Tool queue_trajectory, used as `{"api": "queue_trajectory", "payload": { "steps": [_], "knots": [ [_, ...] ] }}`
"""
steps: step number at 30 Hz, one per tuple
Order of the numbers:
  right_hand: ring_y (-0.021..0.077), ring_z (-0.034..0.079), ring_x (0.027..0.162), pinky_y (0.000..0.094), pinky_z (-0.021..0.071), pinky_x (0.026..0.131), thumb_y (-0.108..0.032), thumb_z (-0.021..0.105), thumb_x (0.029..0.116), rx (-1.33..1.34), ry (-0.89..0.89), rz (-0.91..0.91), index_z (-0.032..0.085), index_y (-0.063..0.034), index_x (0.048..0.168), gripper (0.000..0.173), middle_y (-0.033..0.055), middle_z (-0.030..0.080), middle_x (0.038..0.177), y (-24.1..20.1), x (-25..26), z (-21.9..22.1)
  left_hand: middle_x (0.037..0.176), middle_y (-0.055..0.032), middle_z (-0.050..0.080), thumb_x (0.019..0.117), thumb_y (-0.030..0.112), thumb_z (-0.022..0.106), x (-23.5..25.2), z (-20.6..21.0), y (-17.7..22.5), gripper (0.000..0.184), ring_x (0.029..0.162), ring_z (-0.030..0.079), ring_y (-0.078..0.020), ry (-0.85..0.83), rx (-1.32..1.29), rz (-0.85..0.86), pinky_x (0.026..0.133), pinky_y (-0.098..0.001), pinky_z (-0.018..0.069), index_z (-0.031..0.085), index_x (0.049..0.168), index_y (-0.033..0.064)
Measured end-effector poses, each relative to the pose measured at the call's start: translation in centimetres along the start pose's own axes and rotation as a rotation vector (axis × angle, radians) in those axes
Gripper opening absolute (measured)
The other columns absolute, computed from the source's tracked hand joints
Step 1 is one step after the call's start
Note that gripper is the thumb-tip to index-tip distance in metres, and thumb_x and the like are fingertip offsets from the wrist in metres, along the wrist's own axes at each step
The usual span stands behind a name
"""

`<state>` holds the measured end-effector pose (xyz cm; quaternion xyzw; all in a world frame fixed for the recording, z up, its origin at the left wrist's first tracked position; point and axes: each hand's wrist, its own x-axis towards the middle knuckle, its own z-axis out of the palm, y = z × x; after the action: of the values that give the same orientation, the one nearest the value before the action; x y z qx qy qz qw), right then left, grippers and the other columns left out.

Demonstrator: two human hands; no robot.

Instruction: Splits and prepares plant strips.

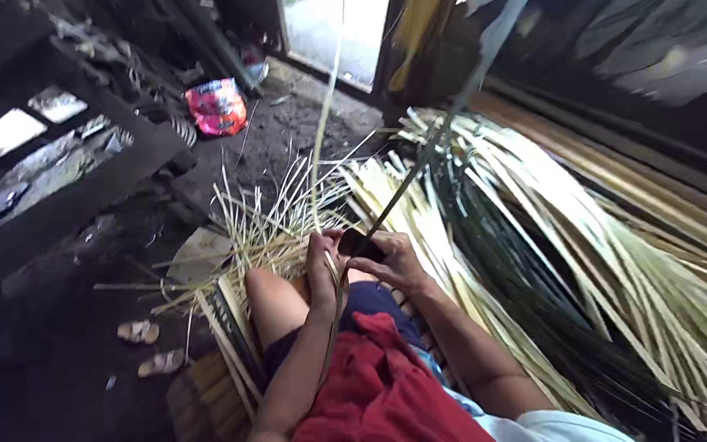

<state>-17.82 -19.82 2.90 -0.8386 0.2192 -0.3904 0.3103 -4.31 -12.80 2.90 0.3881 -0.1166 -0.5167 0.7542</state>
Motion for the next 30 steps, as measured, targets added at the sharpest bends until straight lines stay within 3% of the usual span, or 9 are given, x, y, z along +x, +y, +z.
{"api": "queue_trajectory", "payload": {
  "steps": [2, 5, 8, 11, 15, 18, 21, 27, 30],
  "knots": [
    [0.014, 0.064, 0.061, 0.034, 0.0539, 0.059, -0.053, 0.068, 0.0936, 0.006, -0.109, -0.115, 0.069, -0.0043, 0.076, 0.052, 0.0068, 0.066, 0.066, -1.8, -1.9, 2.3, 0.089, 0.0049, 0.063, 0.1114, 0.047, 0.024, 0.1, 0.5, 2.6, 0.045, 0.089, 0.065, -0.0087, 0.223, -0.076, 0.023, 0.085, -0.0302, 0.0532, 0.055, 0.095, 0.0188],
    [0.0138, 0.062, 0.056, 0.0349, 0.0516, 0.056, -0.056, 0.064, 0.0956, -0.007, -0.142, -0.171, 0.069, -0.008, 0.073, 0.053, 0.0042, 0.064, 0.062, -2.5, -1.8, 2.7, 0.118, 0.0103, 0.065, 0.1058, 0.064, 0.022, -1.4, -1.4, 3.9, 0.055, 0.115, 0.061, -0.0065, -0.015, 0.065, 0.074, 0.101, -0.0307, 0.0485, 0.06, 0.117, 0.0262],
    [0.0094, 0.066, 0.071, 0.034, 0.0577, 0.064, -0.042, 0.074, 0.0912, 0.065, -0.062, -0.056, 0.075, -0.0049, 0.094, 0.037, 0.0035, 0.071, 0.08, -1.5, 1.5, 1.0, 0.11, 0.0075, 0.07, 0.105, 0.059, 0.039, -2.4, -1.9, 2.8, 0.047, 0.096, 0.066, -0.0023, -0.212, 0.15, -0.066, 0.083, -0.0221, 0.056, 0.067, 0.122, 0.0252],
    [0.0092, 0.07, 0.082, 0.0343, 0.0615, 0.072, -0.039, 0.076, 0.0898, 0.133, -0.111, -0.005, 0.074, -0.0049, 0.11, 0.04, 0.0041, 0.075, 0.095, -2.2, 1.3, 1.8, 0.093, 0.0087, 0.066, 0.108, 0.05, 0.038, -2.4, -1.2, 3.2, 0.037, 0.081, 0.063, 0.0001, 0.029, 0.106, -0.036, 0.071, -0.018, 0.0536, 0.064, 0.106, 0.0237],
    [0.0156, 0.061, 0.058, 0.0359, 0.0503, 0.06, -0.056, 0.066, 0.0944, 0.066, -0.234, -0.189, 0.068, -0.0081, 0.072, 0.053, 0.005, 0.064, 0.062, -3.4, -3.0, 5.1, 0.108, 0.0115, 0.065, 0.1047, 0.065, 0.029, -1.4, -2.9, 4.4, 0.048, 0.112, 0.062, -0.0062, 0.089, -0.034, 0.073, 0.099, -0.0295, 0.05, 0.06, 0.104, 0.0275],
    [0.0136, 0.067, 0.066, 0.0373, 0.0579, 0.063, -0.048, 0.07, 0.0932, 0.063, -0.154, -0.161, 0.074, -0.0077, 0.084, 0.042, 0.0041, 0.07, 0.073, -2.7, -0.5, 3.9, 0.118, 0.0103, 0.068, 0.103, 0.069, 0.028, -3.1, -3.9, 3.8, 0.058, 0.11, 0.064, -0.0045, -0.164, 0.158, 0.009, 0.094, -0.0269, 0.0537, 0.066, 0.122, 0.0281],
    [0.0171, 0.07, 0.076, 0.0419, 0.0569, 0.066, -0.047, 0.073, 0.0888, 0.001, -0.105, -0.034, 0.076, -0.004, 0.101, 0.045, 0.0079, 0.074, 0.088, -2.0, 1.7, 2.6, 0.096, 0.0107, 0.068, 0.1075, 0.053, 0.036, -4.1, -2.5, 3.1, 0.038, 0.083, 0.065, 0.0016, -0.057, 0.093, -0.142, 0.071, -0.0165, 0.0546, 0.064, 0.106, 0.0281],
    [0.0145, 0.066, 0.063, 0.035, 0.0529, 0.062, -0.054, 0.064, 0.0964, 0.06, -0.296, -0.211, 0.072, -0.0094, 0.077, 0.049, 0.0041, 0.068, 0.067, -4.2, -4.0, 6.3, 0.095, 0.011, 0.064, 0.1038, 0.066, 0.03, -2.1, -4.1, 4.7, 0.048, 0.107, 0.063, -0.0065, 0.04, -0.119, 0.029, 0.098, -0.0289, 0.0514, 0.058, 0.091, 0.0283],
    [0.0126, 0.068, 0.068, 0.037, 0.0567, 0.066, -0.05, 0.067, 0.0949, 0.004, -0.266, -0.207, 0.077, -0.0107, 0.085, 0.042, 0.0017, 0.072, 0.075, -3.4, -1.6, 5.1, 0.109, 0.0083, 0.068, 0.1036, 0.067, 0.031, -4.0, -5.9, 3.2, 0.054, 0.103, 0.065, -0.0055, -0.137, 0.129, 0.007, 0.089, -0.0273, 0.0551, 0.066, 0.112, 0.0267]
  ]
}}
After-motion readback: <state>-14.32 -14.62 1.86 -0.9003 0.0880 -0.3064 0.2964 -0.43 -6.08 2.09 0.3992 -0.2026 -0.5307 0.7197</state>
